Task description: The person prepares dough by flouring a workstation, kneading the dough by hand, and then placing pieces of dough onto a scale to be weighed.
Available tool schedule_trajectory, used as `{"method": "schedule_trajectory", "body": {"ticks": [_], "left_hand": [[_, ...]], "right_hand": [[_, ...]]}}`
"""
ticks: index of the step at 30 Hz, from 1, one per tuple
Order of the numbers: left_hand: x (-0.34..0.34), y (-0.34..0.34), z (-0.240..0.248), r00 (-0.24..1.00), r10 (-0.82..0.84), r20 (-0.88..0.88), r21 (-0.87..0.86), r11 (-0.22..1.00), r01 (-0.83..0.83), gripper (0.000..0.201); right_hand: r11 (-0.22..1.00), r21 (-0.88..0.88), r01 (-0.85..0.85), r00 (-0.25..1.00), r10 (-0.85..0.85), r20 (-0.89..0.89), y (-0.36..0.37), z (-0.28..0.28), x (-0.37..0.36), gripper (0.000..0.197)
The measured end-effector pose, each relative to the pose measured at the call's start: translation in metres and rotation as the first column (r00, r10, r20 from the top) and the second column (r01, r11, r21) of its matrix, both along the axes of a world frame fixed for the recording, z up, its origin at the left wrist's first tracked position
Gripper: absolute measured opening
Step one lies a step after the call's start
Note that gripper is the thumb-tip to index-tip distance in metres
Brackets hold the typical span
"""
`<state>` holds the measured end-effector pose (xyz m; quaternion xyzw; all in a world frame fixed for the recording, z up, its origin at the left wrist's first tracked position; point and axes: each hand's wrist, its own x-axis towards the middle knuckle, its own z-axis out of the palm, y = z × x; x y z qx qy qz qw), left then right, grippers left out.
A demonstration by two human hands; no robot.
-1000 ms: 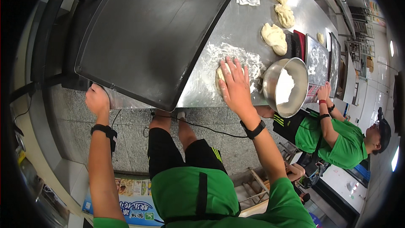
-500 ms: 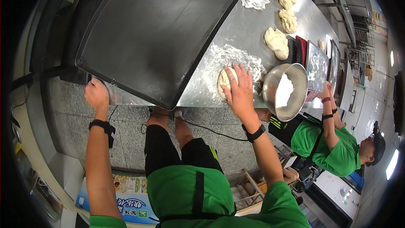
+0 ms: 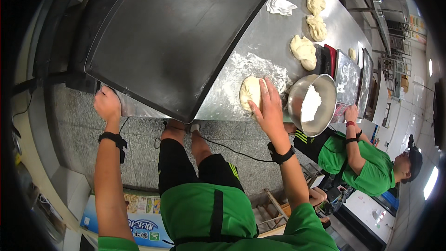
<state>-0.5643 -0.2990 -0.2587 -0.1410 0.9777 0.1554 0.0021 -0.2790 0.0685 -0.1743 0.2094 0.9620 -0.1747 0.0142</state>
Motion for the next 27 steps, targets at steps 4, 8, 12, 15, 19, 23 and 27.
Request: {"method": "schedule_trajectory", "body": {"ticks": [4,8,12,15,19,23,27], "left_hand": [[0.0,0.002,0.0,1.0,-0.019,-0.022,-0.001,1.0,0.019,0.05],[0.003,-0.001,-0.002,1.0,0.011,-0.02,0.008,1.0,-0.011,0.05],[0.004,0.001,0.0,0.999,-0.027,-0.018,-0.007,1.0,0.027,0.05],[0.003,0.001,0.001,0.999,-0.028,-0.02,0.004,1.0,0.028,0.05],[0.003,0.003,0.003,0.999,-0.029,-0.036,0.006,1.0,0.03,0.05],[0.005,0.005,0.004,0.999,-0.015,-0.033,0.014,1.0,0.015,0.05],[0.005,0.002,0.007,0.999,-0.04,-0.026,0.037,0.998,0.041,0.049]], "right_hand": [[0.999,-0.047,0.008,0.999,-0.009,-0.031,0.006,0.005,0.0,0.066],[0.996,-0.07,0.055,0.999,-0.054,0.006,0.008,0.008,-0.007,0.072],[0.98,-0.154,0.125,0.99,-0.113,0.087,0.012,0.014,-0.013,0.065],[0.986,-0.101,0.129,0.992,-0.127,0.027,0.005,0.021,-0.014,0.056],[0.998,-0.041,0.055,0.994,-0.058,-0.089,0.001,0.015,-0.011,0.052],[0.994,-0.074,0.082,0.996,-0.084,-0.027,-0.005,0.011,-0.009,0.05],[0.986,-0.104,0.13,0.991,-0.127,0.036,-0.007,0.017,-0.015,0.06]]}}
